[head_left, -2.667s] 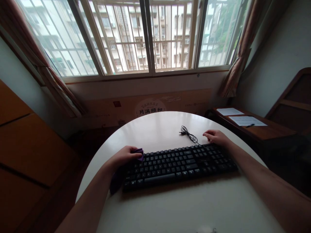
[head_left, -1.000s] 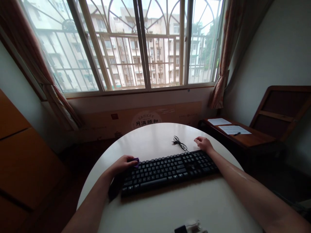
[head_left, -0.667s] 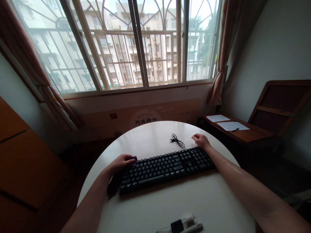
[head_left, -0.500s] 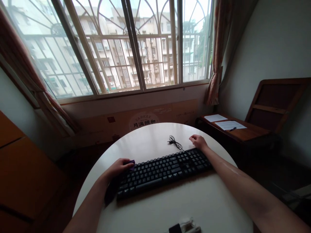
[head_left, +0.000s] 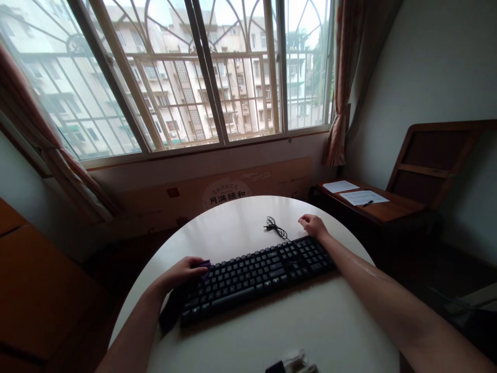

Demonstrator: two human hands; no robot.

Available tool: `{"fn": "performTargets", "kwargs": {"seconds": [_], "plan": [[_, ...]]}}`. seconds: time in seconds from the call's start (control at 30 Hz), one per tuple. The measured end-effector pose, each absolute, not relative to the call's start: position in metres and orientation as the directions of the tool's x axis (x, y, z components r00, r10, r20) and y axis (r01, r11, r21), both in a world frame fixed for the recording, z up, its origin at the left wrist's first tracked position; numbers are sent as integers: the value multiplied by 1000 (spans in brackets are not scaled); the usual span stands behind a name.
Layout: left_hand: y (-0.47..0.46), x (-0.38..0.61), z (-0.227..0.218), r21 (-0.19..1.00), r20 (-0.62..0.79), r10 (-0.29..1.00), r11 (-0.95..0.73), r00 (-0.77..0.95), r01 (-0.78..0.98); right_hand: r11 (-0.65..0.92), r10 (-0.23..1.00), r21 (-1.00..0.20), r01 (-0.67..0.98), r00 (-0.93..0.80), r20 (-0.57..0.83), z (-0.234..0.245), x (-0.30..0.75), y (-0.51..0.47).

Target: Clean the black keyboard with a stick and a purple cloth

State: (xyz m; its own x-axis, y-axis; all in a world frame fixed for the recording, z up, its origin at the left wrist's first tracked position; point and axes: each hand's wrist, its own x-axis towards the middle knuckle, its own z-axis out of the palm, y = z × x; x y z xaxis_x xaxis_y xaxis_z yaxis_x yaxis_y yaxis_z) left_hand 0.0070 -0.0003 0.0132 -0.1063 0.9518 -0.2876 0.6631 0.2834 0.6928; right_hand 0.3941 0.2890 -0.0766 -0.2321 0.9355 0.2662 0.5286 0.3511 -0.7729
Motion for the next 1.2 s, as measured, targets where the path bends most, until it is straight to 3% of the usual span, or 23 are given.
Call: {"fn": "performTargets", "kwargs": {"seconds": [0.37, 0.7, 1.2], "plan": [[0, -4, 2, 718, -269, 957, 272, -105, 640, 354, 935, -763, 541, -221, 278, -75, 395, 287], [12, -4, 11, 709, -452, 886, 427, -103, 561, 357, 934, -757, 546, -224, 278, -78, 395, 290], [11, 2, 21, 699, -468, 872, 464, -144, 543, 363, 932, -730, 579, -238, 274, -79, 395, 290]]}}
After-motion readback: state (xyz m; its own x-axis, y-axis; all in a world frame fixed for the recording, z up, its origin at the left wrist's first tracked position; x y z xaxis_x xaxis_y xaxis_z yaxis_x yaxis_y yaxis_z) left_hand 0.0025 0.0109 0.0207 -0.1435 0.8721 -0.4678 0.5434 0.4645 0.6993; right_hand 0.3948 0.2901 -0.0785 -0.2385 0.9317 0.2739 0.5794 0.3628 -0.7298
